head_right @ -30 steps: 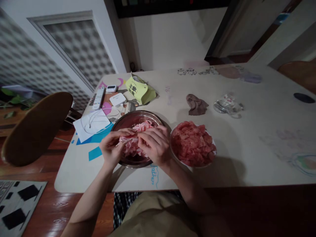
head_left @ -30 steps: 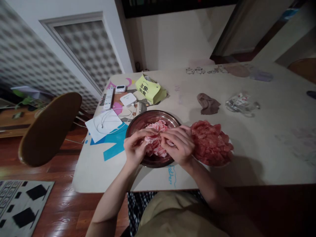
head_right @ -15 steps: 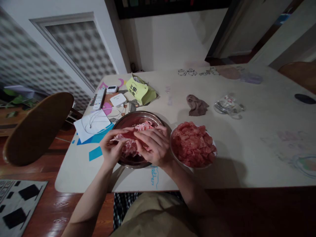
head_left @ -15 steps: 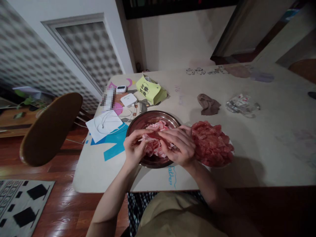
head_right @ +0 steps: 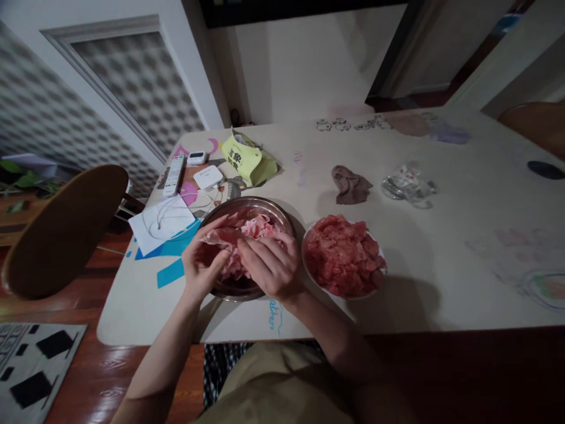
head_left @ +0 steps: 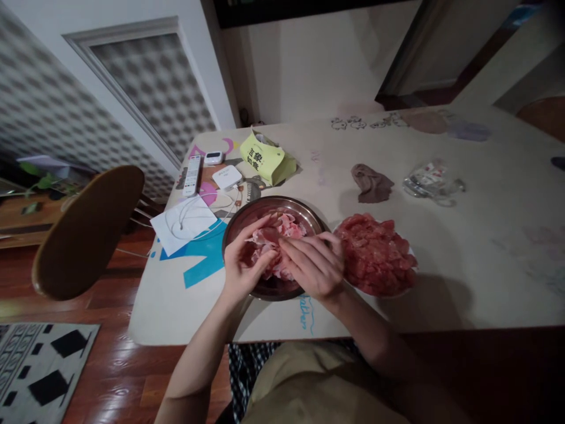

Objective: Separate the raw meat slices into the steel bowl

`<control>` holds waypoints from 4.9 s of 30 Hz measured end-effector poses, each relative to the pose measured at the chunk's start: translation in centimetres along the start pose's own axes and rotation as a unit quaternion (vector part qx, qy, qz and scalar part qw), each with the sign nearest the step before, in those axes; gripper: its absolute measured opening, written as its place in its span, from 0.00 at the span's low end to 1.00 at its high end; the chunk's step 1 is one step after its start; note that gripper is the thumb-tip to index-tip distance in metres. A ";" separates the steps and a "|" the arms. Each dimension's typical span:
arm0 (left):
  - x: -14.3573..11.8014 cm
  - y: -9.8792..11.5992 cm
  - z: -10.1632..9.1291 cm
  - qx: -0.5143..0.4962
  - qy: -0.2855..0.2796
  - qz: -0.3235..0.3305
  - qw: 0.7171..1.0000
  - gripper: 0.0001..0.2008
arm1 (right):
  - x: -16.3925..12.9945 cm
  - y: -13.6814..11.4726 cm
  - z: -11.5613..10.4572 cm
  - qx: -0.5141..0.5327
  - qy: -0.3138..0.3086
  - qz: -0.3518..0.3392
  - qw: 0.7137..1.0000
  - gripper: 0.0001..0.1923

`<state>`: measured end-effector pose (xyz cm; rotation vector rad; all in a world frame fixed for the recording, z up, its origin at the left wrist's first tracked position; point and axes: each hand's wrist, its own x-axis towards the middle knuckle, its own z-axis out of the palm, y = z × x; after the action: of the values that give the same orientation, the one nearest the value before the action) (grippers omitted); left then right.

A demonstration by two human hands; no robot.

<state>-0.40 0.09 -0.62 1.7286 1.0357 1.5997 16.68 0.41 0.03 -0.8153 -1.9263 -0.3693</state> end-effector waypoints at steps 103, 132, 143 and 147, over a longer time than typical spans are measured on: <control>0.1 0.2 -0.1 0.085 -0.019 0.111 0.990 0.10 | -0.1 0.8 0.6 0.017 0.006 -0.010 1.000 0.08; 7.1 3.2 -2.5 0.107 -0.250 0.163 0.948 0.14 | 2.6 3.2 -1.4 0.032 0.007 -0.079 0.996 0.05; 7.6 3.8 -4.3 0.105 -0.235 0.191 0.947 0.11 | 4.4 3.4 -1.5 0.038 -0.017 -0.135 0.990 0.05; 7.6 4.1 -4.9 0.093 -0.207 0.203 0.953 0.12 | 5.4 2.7 -2.5 0.027 -0.021 -0.150 0.988 0.06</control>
<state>-4.63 3.67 7.60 2.3979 0.6678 1.2984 18.58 3.03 5.73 -0.5006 -2.0947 -0.4809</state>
